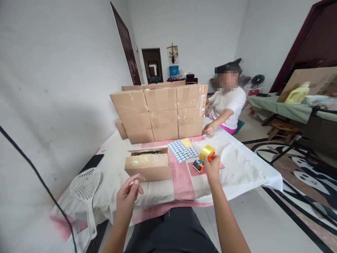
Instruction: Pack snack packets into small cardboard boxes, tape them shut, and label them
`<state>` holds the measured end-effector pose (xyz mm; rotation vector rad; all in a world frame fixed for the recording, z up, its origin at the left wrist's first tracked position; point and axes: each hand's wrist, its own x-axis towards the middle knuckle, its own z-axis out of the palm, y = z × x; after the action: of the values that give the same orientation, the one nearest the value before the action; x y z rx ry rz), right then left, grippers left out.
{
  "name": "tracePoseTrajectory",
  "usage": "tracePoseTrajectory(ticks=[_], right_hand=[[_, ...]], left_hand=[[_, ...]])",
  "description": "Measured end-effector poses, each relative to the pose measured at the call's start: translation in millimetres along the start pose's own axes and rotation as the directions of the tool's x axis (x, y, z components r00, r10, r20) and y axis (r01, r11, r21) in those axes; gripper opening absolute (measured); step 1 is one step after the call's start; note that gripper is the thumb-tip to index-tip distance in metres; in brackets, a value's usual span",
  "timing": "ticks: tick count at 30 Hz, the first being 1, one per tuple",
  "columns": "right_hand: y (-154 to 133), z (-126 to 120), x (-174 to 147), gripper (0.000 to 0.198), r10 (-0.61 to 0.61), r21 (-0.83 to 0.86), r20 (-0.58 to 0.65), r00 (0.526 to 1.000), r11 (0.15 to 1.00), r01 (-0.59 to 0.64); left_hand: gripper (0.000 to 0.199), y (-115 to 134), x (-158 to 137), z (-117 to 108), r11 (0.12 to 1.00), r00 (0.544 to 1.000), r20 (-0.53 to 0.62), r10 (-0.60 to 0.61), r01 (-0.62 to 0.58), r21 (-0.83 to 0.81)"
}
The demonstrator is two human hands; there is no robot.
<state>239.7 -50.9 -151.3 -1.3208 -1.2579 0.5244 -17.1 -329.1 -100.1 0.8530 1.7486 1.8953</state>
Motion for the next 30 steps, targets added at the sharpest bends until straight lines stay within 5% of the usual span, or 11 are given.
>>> tracePoseTrajectory(ticks=[3, 5, 8, 10, 15, 19, 21, 23, 26, 28, 30], right_hand=[[-23.5, -14.9, -49.7, 0.045, -0.071, 0.006, -0.107, 0.992, 0.997, 0.072], [-51.0, -20.3, -97.9, 0.024, -0.203, 0.173, 0.152, 0.967, 0.969, 0.176], [-99.2, -16.1, -159.1, 0.025, -0.41, 0.428, 0.566, 0.715, 0.888, 0.17], [-126.8, -7.1, -178.2, 0.03, -0.429, 0.477, 0.62, 0.656, 0.871, 0.118], [-158.1, 6.6, -164.9, 0.01, -0.438, 0.521, 0.653, 0.618, 0.852, 0.054], [-169.6, -13.1, -122.9, 0.015, -0.458, 0.572, 0.45, 0.767, 0.807, 0.147], [-180.3, -27.1, -98.9, 0.012, -0.472, 0.579, 0.442, 0.763, 0.799, 0.159], [-193.4, -36.1, -78.3, 0.01, -0.475, 0.559, 0.579, 0.662, 0.823, 0.102], [-210.3, -31.2, -57.7, 0.013, -0.402, 0.456, 0.816, 0.415, 0.889, -0.035], [-215.3, -15.6, -49.3, 0.016, -0.357, 0.393, 0.886, 0.295, 0.917, -0.071], [-214.1, 6.2, -42.9, 0.018, -0.329, 0.358, 0.91, 0.253, 0.931, -0.074]], left_hand=[[0.053, 1.3, -0.3, -3.4, 0.998, 0.999, -0.032, 0.043, -0.042, 0.041], [0.048, -0.1, -0.7, -3.5, 0.995, 0.998, -0.024, 0.056, -0.053, 0.084], [0.043, -0.3, -1.9, -0.1, 0.981, 0.993, 0.044, 0.112, -0.117, 0.156], [0.042, 0.6, -4.7, 3.5, 0.963, 0.984, 0.093, 0.153, -0.17, 0.208], [0.047, -3.1, -18.1, 5.5, 0.945, 0.986, 0.116, 0.118, -0.147, 0.292], [0.044, -14.0, -15.7, -11.5, 0.875, 0.984, -0.12, 0.131, -0.058, 0.48], [0.031, -15.1, -4.5, -22.3, 0.816, 0.931, -0.18, 0.316, -0.17, 0.552], [0.023, -8.4, 13.8, -26.9, 0.667, 0.821, -0.068, 0.567, -0.408, 0.623], [0.028, 13.0, 49.6, -14.4, 0.361, 0.661, 0.206, 0.722, -0.613, 0.702], [0.041, 26.7, 73.2, 2.2, 0.221, 0.634, 0.332, 0.698, -0.631, 0.743], [0.053, 33.9, 91.2, 16.2, 0.121, 0.627, 0.469, 0.622, -0.669, 0.733]])
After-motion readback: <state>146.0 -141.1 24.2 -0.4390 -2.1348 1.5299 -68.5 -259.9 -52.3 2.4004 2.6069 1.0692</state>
